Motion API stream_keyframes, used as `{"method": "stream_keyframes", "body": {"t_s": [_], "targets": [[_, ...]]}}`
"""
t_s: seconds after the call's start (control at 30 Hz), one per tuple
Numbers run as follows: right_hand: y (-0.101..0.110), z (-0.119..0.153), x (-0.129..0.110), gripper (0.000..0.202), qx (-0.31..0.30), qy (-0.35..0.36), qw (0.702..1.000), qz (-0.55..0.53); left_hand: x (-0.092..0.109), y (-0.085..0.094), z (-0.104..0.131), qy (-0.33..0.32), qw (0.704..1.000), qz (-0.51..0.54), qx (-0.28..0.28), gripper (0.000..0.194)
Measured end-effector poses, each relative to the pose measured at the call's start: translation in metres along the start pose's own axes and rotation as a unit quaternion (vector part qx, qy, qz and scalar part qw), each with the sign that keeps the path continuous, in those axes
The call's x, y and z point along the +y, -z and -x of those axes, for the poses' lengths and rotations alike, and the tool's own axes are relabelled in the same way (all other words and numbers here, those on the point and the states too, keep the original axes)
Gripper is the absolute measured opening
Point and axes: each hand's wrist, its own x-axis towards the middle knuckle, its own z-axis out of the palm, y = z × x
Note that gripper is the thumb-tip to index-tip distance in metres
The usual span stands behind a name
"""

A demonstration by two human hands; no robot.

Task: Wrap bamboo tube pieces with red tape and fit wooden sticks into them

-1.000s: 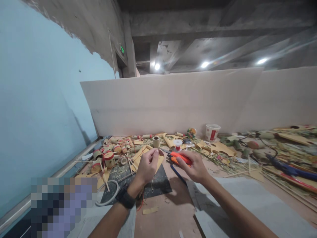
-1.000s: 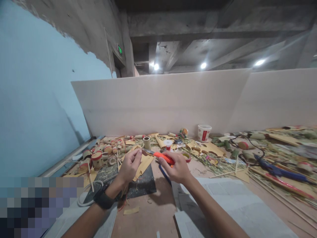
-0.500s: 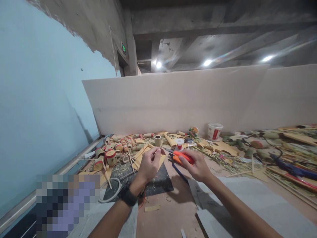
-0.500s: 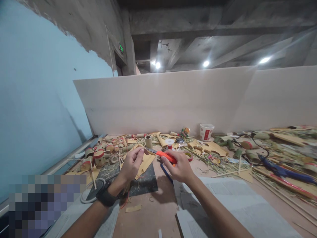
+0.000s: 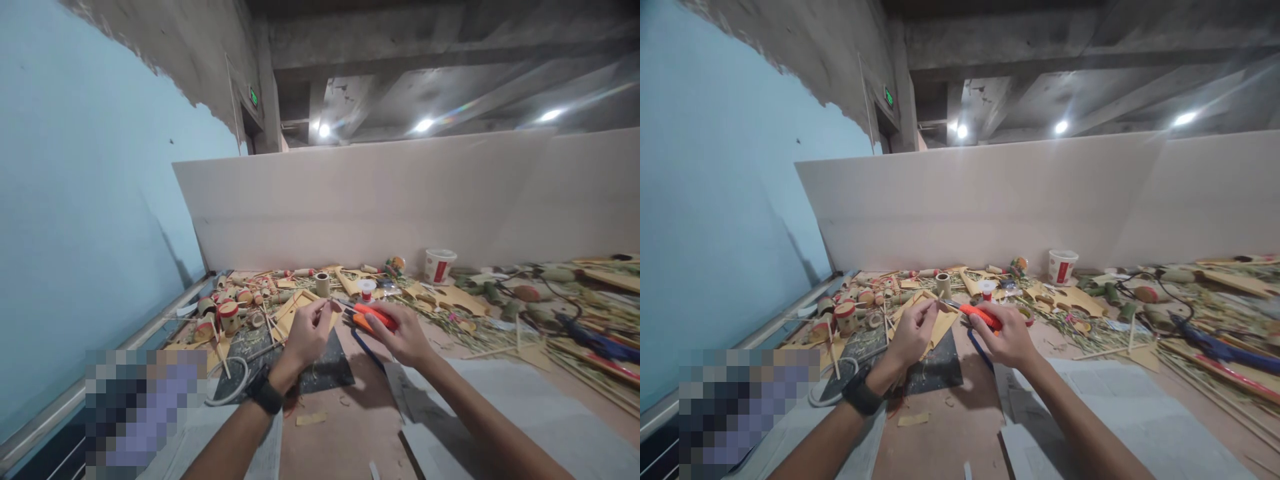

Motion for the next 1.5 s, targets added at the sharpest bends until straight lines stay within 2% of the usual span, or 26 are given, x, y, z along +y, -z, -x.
{"method": "stream_keyframes", "body": {"t_s": [0.4, 1.0, 1.23, 1.37, 1.5], "targets": [[-0.004, 0.002, 0.004, 0.036, 0.014, -0.002, 1.0, 0.021, 0.001, -0.004, 0.001, 0.013, 1.0, 0.011, -0.004, 0.042], [-0.006, 0.003, 0.006, 0.035, -0.004, -0.011, 1.0, 0.02, -0.001, -0.005, 0.002, 0.023, 1.0, -0.004, -0.015, 0.043], [-0.008, 0.004, 0.007, 0.037, -0.02, -0.012, 0.999, 0.027, -0.007, -0.008, 0.003, 0.028, 0.999, -0.023, -0.036, 0.042], [-0.008, 0.005, 0.008, 0.039, -0.029, -0.017, 0.998, 0.047, -0.013, -0.007, 0.004, 0.037, 0.999, -0.011, -0.012, 0.045], [-0.007, 0.007, 0.009, 0.036, -0.029, -0.029, 0.997, 0.068, -0.02, -0.01, 0.004, 0.048, 0.998, -0.023, -0.021, 0.05]]}}
